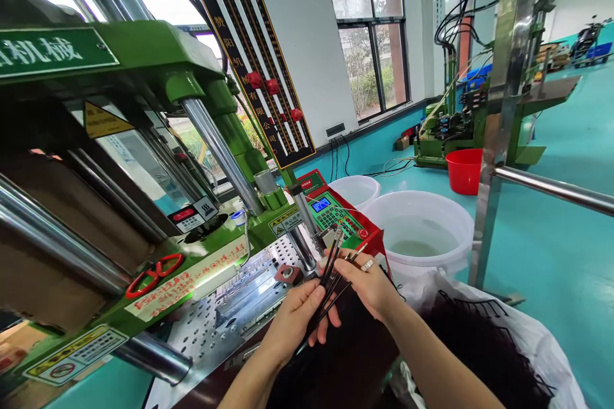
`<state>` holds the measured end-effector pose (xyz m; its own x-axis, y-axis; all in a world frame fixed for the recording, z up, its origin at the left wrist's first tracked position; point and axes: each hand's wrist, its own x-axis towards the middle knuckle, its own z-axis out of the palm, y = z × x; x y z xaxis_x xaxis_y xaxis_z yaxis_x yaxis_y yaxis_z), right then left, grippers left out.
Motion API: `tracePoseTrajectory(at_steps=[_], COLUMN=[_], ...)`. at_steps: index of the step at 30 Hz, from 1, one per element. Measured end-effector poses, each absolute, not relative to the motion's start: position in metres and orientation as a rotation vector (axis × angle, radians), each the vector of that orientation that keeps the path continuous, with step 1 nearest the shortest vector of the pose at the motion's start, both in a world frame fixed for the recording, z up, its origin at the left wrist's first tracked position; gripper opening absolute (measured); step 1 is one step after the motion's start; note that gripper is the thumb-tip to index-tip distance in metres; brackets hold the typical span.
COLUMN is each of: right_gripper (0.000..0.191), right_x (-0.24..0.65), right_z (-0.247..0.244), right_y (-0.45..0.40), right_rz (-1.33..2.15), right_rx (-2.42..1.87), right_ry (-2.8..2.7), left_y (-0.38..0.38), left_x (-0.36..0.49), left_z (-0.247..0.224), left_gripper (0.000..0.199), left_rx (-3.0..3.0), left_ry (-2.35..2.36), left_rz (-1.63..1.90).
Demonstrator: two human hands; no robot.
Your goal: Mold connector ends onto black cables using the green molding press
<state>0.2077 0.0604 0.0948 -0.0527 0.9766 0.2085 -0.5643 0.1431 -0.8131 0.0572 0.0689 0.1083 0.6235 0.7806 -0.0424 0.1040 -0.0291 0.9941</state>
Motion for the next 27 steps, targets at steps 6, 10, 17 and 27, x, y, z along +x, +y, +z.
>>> tracePoseTrajectory(at_steps=[6,10,17,27], right_gripper=[0.017,0.021,0.019,0.031], right_x=[0.211,0.207,0.209,0.240], right_z=[0.086,0.089,0.093,0.086], right_y=[0.065,0.064,0.063,0.053], right_rz=[1.271,1.231,1.219,1.566], right_rx=[-0.608,-0.604,-0.529,-0.756], right_ry=[-1.019,-0.870,-0.581,-1.045], left_y=[0.070,0.073,0.074,0.054], left_x=[0.057,0.056,0.056,0.084], left_z=[0.103,0.107,0.114,0.101], left_gripper=[0.036,0.035,0.033,0.031], left_rx=[1.531,1.610,1.615,1.351], left_ry=[0.805,0.856,0.903,0.755], left_rz=[0.705,0.645,0.509,0.465])
